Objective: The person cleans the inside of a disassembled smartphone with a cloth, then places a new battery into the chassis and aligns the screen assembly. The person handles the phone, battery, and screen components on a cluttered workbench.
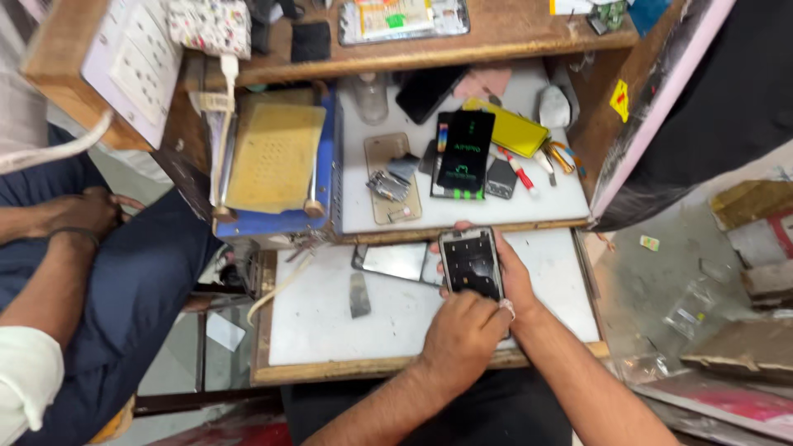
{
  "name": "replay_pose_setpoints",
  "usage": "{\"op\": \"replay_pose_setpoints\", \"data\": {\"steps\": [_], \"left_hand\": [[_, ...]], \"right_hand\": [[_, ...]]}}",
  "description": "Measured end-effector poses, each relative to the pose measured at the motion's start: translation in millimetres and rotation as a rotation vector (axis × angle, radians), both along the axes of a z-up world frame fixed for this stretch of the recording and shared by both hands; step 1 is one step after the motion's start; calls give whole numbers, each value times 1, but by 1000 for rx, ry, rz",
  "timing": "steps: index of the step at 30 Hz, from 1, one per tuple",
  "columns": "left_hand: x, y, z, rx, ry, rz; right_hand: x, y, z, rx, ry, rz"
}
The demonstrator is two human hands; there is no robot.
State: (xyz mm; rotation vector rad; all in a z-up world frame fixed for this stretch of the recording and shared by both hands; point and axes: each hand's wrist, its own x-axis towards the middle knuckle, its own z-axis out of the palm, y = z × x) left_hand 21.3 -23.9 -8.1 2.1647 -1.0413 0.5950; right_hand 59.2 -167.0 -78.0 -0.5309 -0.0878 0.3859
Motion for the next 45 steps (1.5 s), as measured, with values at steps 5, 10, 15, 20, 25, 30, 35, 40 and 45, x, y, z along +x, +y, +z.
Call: {"op": "replay_pose_setpoints", "data": {"steps": [5, 10, 15, 20, 25, 30, 35, 40, 45], "left_hand": [[19, 1, 5, -134, -113, 201], [5, -8, -3, -37, -53, 78], [17, -11, -34, -80, -76, 220], [-17, -5, 8, -82, -12, 39], [22, -5, -20, -150, -55, 223], [-8, -16, -65, -86, -3, 64], [-58, 12, -79, -36, 98, 5], [10, 6, -37, -9, -30, 264], [20, -7, -12, -53, -1, 216]], "right_hand": [[-8, -1, -12, -251, 179, -166], [1, -3, -2, 114, -109, -9], [-3, -8, -22, 89, 270, -190], [-4, -10, -8, 139, -49, -102], [-7, -7, -22, -174, -8, -195], [1, -12, -13, -90, 55, -282], [-8, -5, -9, 19, 23, -233], [0, -3, -16, -104, 72, -238], [-11, -3, -19, -359, 3, -316]]}}
